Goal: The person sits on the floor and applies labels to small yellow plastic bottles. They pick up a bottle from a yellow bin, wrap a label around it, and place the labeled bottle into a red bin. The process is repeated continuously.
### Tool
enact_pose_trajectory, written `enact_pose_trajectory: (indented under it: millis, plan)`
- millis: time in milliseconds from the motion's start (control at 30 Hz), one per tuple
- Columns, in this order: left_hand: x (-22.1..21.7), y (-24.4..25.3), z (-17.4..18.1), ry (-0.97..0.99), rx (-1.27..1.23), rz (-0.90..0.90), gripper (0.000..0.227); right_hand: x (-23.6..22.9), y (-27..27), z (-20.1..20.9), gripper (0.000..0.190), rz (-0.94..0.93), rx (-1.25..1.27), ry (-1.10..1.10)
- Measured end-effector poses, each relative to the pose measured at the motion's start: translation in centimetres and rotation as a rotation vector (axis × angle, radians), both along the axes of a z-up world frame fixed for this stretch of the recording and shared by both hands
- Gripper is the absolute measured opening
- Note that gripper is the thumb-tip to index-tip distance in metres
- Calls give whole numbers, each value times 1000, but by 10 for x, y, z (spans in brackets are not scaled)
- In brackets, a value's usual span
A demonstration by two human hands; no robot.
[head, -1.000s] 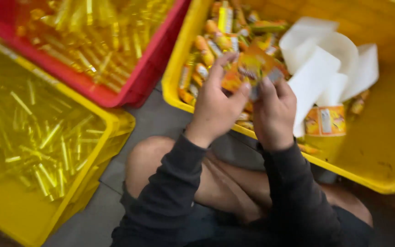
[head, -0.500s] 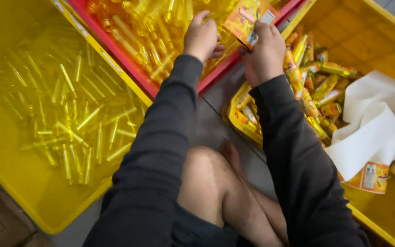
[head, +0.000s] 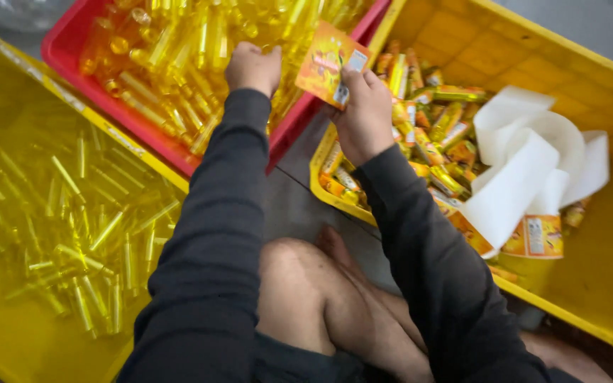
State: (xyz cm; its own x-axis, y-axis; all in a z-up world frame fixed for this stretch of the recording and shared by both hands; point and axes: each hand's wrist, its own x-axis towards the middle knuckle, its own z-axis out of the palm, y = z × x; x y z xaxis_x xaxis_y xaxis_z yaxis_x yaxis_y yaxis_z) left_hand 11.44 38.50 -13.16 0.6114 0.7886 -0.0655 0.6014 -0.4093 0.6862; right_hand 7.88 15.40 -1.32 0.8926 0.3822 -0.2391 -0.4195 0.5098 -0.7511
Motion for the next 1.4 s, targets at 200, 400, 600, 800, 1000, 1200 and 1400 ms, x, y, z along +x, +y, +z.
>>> enact_pose_trajectory:
  millis: [200, 400, 600, 800, 1000, 1200, 1400]
  plan:
    - [-95, -135, 135, -202, -149, -345, 34, -42, -109, 29, 29, 6, 155, -73]
    - [-172, -275, 190, -381, -724, -700, 36, -94, -236, 35, 29, -234, -73, -124]
    - [-192, -378, 95, -548, -1272, -779, 45, -138, -340, -32, 28, -336, -154, -125]
    - [-193, -413, 76, -504, -1310, -729, 50, -146, -382, -75, 28, -356, -186, -154]
    - [-189, -408, 84, -544, -1180, -849, 34, -136, -366, -44, 28, -347, -128, -262]
    - [-177, -397, 81, -569, -1163, -821, 36, -123, -347, -47, 30, -347, -73, -332]
    - [-175, -398, 76, -561, -1172, -838, 47, -123, -350, -50, 28, -332, -146, -344]
